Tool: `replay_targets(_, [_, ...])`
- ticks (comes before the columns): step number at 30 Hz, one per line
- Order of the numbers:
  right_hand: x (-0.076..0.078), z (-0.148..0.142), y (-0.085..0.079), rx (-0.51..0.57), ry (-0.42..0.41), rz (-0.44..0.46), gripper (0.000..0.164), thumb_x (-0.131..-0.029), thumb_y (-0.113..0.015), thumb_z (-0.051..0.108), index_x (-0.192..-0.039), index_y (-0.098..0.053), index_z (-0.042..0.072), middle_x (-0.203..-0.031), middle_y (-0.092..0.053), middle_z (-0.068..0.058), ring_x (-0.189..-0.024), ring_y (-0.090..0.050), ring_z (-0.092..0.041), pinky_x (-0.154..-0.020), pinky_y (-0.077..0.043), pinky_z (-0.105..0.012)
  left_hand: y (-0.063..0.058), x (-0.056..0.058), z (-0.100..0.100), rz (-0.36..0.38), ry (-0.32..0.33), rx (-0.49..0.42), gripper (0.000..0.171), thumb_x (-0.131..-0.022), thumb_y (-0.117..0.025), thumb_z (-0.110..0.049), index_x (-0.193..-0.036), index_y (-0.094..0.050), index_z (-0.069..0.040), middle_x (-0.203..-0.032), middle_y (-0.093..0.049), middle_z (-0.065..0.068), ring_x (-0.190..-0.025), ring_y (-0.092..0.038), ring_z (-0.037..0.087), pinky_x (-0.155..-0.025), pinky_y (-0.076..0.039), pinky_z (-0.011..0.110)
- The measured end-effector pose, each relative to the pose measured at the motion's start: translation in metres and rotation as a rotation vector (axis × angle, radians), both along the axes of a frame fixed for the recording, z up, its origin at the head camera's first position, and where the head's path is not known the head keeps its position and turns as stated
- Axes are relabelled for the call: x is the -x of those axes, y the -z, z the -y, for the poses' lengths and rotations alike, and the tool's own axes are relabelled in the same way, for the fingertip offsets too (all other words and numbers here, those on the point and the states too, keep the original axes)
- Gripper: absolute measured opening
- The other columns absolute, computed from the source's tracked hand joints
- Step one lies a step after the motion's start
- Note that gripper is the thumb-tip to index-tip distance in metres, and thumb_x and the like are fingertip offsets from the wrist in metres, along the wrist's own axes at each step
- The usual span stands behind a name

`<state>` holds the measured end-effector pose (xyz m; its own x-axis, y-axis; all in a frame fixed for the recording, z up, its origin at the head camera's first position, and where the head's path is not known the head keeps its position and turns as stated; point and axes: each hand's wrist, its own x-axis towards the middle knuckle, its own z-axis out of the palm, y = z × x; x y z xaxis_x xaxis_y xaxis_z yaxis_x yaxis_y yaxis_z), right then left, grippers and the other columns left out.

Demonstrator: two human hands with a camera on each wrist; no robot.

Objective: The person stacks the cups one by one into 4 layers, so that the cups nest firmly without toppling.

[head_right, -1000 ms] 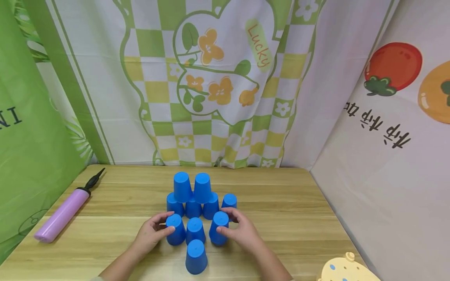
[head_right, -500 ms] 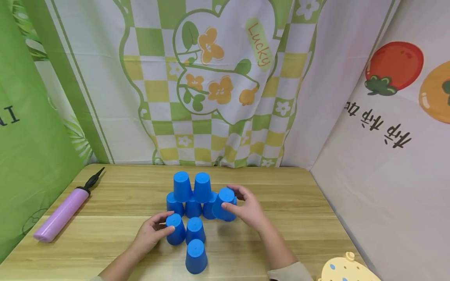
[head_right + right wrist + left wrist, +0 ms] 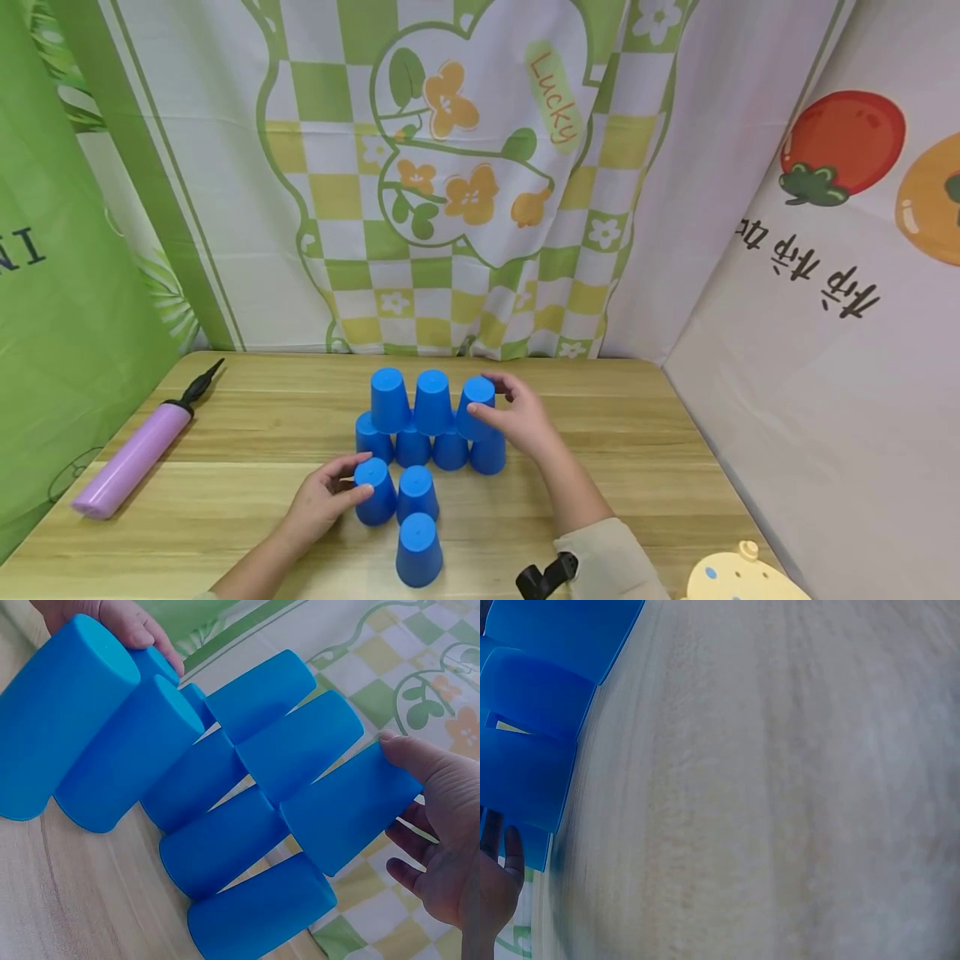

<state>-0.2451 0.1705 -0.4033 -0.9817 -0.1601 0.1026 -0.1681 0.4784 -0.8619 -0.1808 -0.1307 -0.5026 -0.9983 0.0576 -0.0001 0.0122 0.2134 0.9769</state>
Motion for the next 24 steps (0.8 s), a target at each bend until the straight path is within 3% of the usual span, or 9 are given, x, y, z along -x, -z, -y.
replay_targets(14, [0.009,0.003,0.002,-0.022,0.002,0.007,0.057,-0.088,-0.073,0.025,-0.139,-0.052,0.009,-0.133,-0.058,-0.016,-0.126,-0.052,-0.032,-0.113,-0.037,-0.052,0.001,0.001,0.001,-0.012,0.005,-0.03,0.041,-0.084,-0.077,-0.016,-0.123,-0.066,-0.011,-0.123,-0.066,0.008,-0.112,-0.059,0.022,-0.091,-0.05,0.029])
replay_targets(24, [0.011,0.001,0.005,-0.038,-0.015,-0.01,0.059,-0.091,-0.07,0.026,-0.142,-0.048,0.007,-0.136,-0.057,-0.019,-0.129,-0.05,-0.036,-0.114,-0.035,-0.053,0.003,0.002,0.001,-0.013,0.004,-0.021,0.042,-0.084,-0.078,-0.017,-0.123,-0.066,-0.011,-0.124,-0.065,0.009,-0.113,-0.059,0.022,-0.093,-0.05,0.032])
